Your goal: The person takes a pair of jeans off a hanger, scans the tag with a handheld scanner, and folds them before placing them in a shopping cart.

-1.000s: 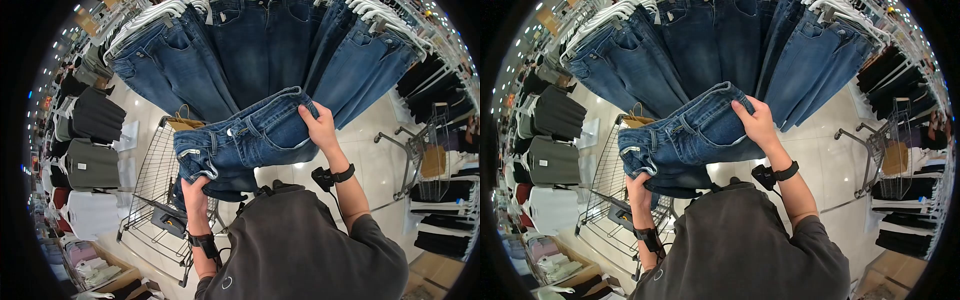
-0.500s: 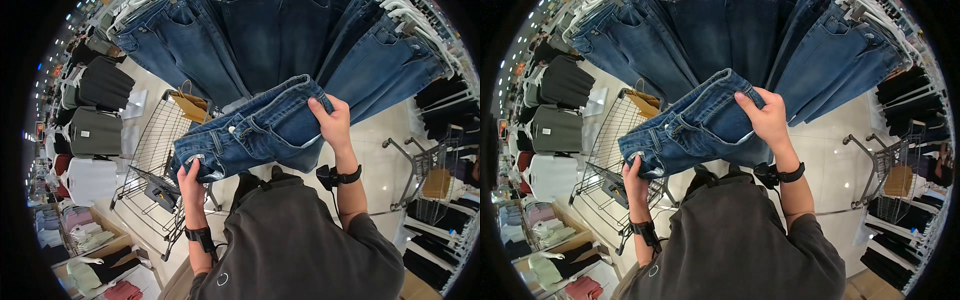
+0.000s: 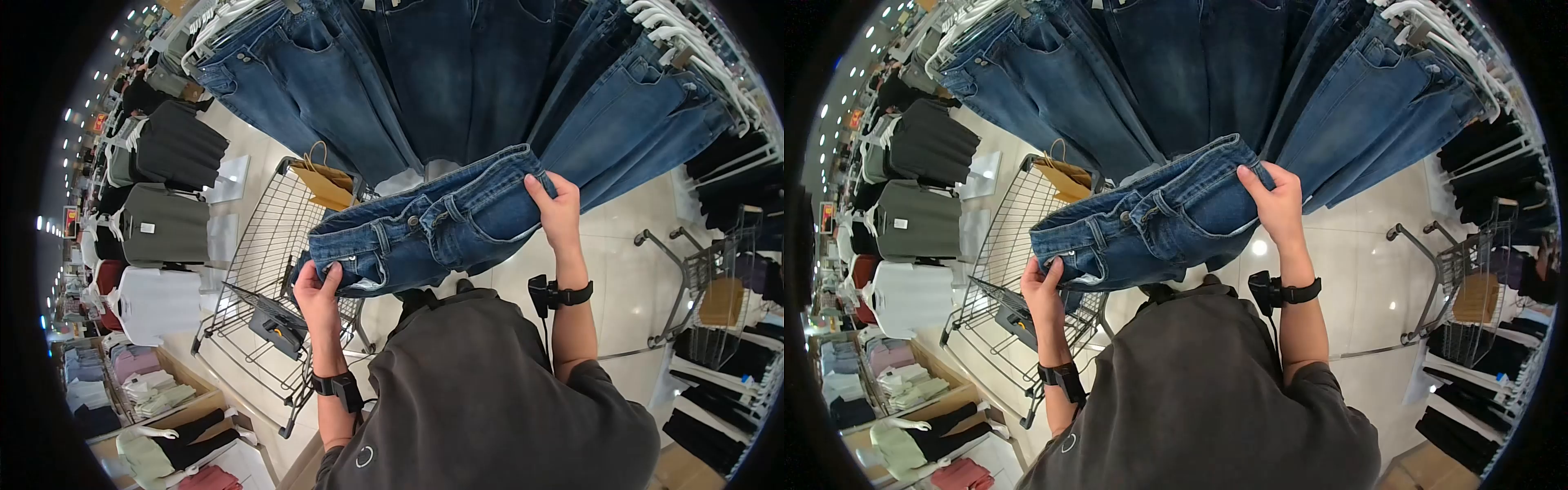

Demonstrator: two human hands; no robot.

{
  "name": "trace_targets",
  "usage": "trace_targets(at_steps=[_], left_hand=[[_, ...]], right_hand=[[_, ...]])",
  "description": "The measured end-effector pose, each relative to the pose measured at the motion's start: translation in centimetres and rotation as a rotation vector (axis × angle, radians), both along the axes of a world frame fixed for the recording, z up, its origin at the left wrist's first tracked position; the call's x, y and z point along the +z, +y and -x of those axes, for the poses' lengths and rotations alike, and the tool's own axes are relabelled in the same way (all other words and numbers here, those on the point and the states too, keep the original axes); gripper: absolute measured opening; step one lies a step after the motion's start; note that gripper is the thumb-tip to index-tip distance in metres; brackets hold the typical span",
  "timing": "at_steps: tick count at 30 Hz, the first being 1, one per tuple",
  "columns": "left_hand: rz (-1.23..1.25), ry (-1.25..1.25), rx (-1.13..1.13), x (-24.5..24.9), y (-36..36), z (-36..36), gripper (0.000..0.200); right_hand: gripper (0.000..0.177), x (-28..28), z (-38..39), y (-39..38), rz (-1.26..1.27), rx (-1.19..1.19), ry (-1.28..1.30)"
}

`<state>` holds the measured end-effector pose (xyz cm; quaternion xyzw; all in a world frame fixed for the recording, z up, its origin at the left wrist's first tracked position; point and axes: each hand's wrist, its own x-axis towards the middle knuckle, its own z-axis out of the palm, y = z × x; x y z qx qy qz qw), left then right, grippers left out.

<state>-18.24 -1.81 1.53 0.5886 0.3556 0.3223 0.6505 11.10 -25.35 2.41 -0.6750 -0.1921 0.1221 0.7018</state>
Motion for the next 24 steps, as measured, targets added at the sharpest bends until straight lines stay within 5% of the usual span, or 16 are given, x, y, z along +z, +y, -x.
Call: trace_targets(at_steps=[4,15,21,24], left_hand=[[0.029,-0.011,0.001,0.5,0.6,-0.2,0.016],[0.151,-0.15,-0.044,-1.4,1.0,0.0,0.033],[0.045,-0.321,0.254,-1.4,0.1,-2.1,0.037],[-0.172,0.038,-0.168,1.0,0.8,-1.9,0.043]], right_hand=[[0.025,0.0,-0.2,0.4,0.002,-0.033,-0.026],[0.024,2.4,0.7,1.7,0.01,0.14,0.027],[0.023,3.6,2.2,2.9,0.047,0.347,0.028],[0.017,3.8,2.6,2.9,0.114,0.429,0.003]])
